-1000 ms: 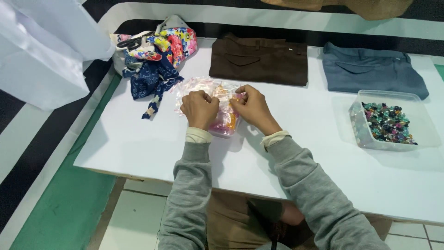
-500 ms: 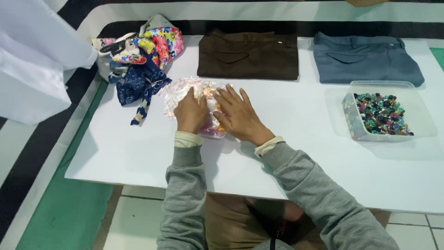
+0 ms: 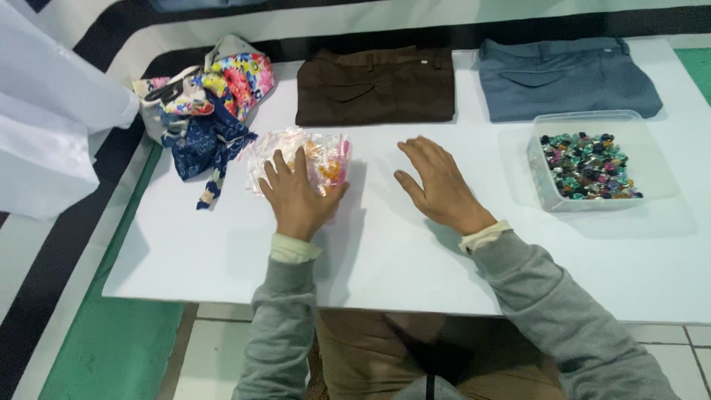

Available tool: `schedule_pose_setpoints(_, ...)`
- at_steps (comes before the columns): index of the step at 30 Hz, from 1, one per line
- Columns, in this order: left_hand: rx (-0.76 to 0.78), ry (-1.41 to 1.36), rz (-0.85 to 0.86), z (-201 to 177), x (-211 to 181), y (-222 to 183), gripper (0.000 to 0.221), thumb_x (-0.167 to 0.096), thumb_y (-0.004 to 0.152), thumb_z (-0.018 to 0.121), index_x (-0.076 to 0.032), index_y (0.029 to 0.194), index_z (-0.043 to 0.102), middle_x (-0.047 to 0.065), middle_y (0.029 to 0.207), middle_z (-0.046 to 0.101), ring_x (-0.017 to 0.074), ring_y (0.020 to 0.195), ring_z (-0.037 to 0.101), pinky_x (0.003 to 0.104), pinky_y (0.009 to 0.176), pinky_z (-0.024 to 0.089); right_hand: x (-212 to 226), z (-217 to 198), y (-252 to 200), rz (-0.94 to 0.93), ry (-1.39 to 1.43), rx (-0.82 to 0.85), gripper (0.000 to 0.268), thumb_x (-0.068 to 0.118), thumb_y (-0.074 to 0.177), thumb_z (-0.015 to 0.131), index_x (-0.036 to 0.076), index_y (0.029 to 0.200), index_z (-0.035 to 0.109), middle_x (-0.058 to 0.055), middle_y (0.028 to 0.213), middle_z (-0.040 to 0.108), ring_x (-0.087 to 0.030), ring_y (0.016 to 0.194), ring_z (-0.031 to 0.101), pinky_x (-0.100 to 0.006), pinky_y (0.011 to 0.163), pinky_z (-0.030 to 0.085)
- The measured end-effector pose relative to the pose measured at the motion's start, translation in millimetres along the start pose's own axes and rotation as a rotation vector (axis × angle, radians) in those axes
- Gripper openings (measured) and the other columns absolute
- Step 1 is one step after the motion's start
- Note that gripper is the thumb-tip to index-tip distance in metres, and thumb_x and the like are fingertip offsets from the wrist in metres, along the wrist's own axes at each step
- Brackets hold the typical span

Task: Sorting small beads and buttons and placing specific ones into a plastic bag

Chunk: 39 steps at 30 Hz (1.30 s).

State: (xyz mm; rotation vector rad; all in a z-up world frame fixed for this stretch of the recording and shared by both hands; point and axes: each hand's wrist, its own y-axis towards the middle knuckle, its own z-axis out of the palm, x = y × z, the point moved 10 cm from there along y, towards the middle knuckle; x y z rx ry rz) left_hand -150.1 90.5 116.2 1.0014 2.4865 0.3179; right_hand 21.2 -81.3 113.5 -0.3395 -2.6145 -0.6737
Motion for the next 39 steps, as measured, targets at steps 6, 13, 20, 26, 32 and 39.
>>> schedule_pose_setpoints(6, 0.067, -0.101, 0.070, -5.9, -7.7, 4.8, 0.105, -0.064, 0.069, 0.085, -0.003, 0.148, 0.053, 0.031, 0.147, 0.047, 0.0550, 0.139, 0.041, 0.072, 0.111, 0.031, -7.3, 3.9, -21.5, 0.005, 0.051, 0.115, 0.051, 0.042, 0.108, 0.045, 0.008, 0.145, 0.053, -0.017, 0.133, 0.059, -0.040, 0.135, 0.053, -0.054, 0.106, 0.043)
schedule_pose_setpoints(13, -0.375, -0.162, 0.476, -29.9, -113.5, -36.0, 0.047, -0.030, 0.093, 0.076, -0.004, 0.130, 0.061, 0.023, 0.148, 0.050, 0.0465, 0.140, 0.045, 0.060, 0.117, 0.028, -25.8, 52.6, -37.7, -0.081, -0.086, 0.130, 0.044, 0.040, 0.099, 0.058, 0.003, 0.123, 0.065, -0.021, 0.124, 0.062, -0.041, 0.125, 0.058, -0.052, 0.098, 0.048)
schedule_pose_setpoints(20, 0.115, 0.043, 0.542, 109.2, -133.2, -67.7, 0.041, -0.019, 0.088, 0.062, -0.001, 0.125, 0.064, 0.023, 0.124, 0.064, 0.0432, 0.115, 0.063, 0.050, 0.099, 0.049, -36.2, 34.7, -69.8, -0.066, -0.148, 0.103, 0.035, 0.025, 0.094, 0.063, 0.001, 0.120, 0.065, -0.018, 0.120, 0.064, -0.038, 0.119, 0.060, -0.052, 0.095, 0.049)
schedule_pose_setpoints(26, 0.286, -0.069, 0.568, 101.6, -199.7, -51.0, 0.037, -0.020, 0.083, 0.071, -0.003, 0.116, 0.072, 0.018, 0.106, 0.072, 0.0403, 0.098, 0.072, 0.047, 0.084, 0.058, -59.6, -97.3, -69.5, 0.301, 0.304, 0.495, 0.036, 0.035, 0.095, 0.065, 0.004, 0.110, 0.075, -0.020, 0.106, 0.076, -0.034, 0.089, 0.076, -0.045, 0.078, 0.059)
schedule_pose_setpoints(32, 0.214, -0.423, 0.732, 75.6, -330.5, -30.6, 0.029, -0.013, 0.088, 0.073, 0.000, 0.114, 0.074, 0.019, 0.104, 0.074, 0.0401, 0.101, 0.073, 0.045, 0.087, 0.058, -222.7, -177.5, -62.6, 0.557, 0.114, 0.112, 0.042, 0.030, 0.097, 0.070, 0.013, 0.059, 0.067, -0.002, 0.053, 0.065, -0.019, 0.048, 0.069, -0.034, 0.048, 0.049)
schedule_pose_setpoints(39, 0.136, -0.245, 0.785, 149.3, -404.6, 15.8, 0.024, -0.013, 0.087, 0.066, -0.017, 0.107, 0.079, 0.003, 0.091, 0.075, 0.0307, 0.097, 0.068, 0.049, 0.085, 0.054, -235.4, -156.7, -80.4, 0.501, 0.010, 0.018, 0.018, 0.006, 0.089, 0.065, 0.000, 0.074, 0.072, -0.017, 0.076, 0.074, -0.035, 0.072, 0.073, -0.046, 0.063, 0.059)
